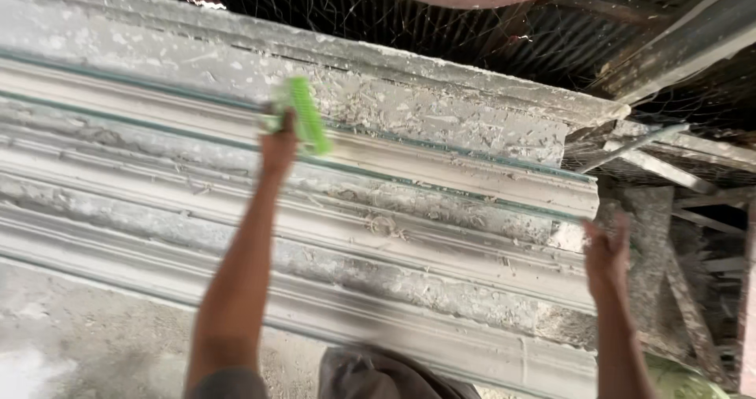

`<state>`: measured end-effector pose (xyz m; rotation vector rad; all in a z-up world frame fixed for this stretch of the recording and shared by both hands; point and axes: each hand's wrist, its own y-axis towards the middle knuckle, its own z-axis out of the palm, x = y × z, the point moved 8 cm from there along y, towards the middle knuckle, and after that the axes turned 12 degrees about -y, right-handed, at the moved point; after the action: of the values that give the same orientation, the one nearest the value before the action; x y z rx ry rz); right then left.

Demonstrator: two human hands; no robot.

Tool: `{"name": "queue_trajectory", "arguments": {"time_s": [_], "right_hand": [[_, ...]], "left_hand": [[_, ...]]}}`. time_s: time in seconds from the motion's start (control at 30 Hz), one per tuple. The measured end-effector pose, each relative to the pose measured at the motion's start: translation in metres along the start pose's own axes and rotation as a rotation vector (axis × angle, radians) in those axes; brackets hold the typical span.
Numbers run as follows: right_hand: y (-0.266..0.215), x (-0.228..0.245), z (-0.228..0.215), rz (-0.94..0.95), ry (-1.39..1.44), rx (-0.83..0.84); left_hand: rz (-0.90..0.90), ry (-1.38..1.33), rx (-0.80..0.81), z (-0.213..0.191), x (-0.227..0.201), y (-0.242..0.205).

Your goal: The person scrapes excess plaster from decorative molding strips using a putty knife and then brushes the dust away with a hand brush.

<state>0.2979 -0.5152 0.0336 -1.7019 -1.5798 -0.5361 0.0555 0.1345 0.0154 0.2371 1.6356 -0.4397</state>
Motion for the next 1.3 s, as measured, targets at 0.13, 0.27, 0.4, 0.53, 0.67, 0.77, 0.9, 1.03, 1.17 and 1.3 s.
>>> {"name": "queue_trajectory", "arguments": {"time_s": [0.13,0.27,0.4,0.53,0.67,0.77,0.9,1.03,1.17,1.3], "right_hand": [[-0.013,0.051,-0.034,0.132,-0.203,0.071],[0.054,-0.026,-0.032,0.132,-0.297,0.010],[0.084,0.001,0.003,-0.091,-0.581,0.020],[0.101,0.008,0.059,-0.079,-0.553,0.002],[0.116,0.014,0.071,-0.034,-0.562,-0.089],[0.111,0.029,0.064,-0.041,-0.563,-0.118],[0.120,0.004,0.070,-0.100,-0.649,-0.333],[0.115,-0.007,0.073,-0.351,-0.796,-0.728],[0.107,0.002,0.072,-0.342,-0.884,-0.788],[0.111,-0.010,0.070,-0.095,-0.728,-0.487]], "left_hand": [[0.332,0.238,-0.104,-0.082,-0.081,0.066],[0.437,0.338,-0.233,-0.072,-0.088,0.092],[0.187,0.224,-0.049,0.040,0.029,0.066],[-0.069,-0.323,0.594,0.236,-0.016,-0.096],[0.051,-0.106,0.699,0.235,-0.026,-0.082],[0.064,-0.460,0.580,0.137,-0.031,0.003],[0.319,0.210,0.098,-0.021,-0.049,0.133],[-0.054,0.319,-0.278,-0.056,0.034,0.160],[-0.108,0.058,0.269,0.151,0.032,0.003],[-0.042,-0.126,0.740,0.300,0.021,-0.110]]}}
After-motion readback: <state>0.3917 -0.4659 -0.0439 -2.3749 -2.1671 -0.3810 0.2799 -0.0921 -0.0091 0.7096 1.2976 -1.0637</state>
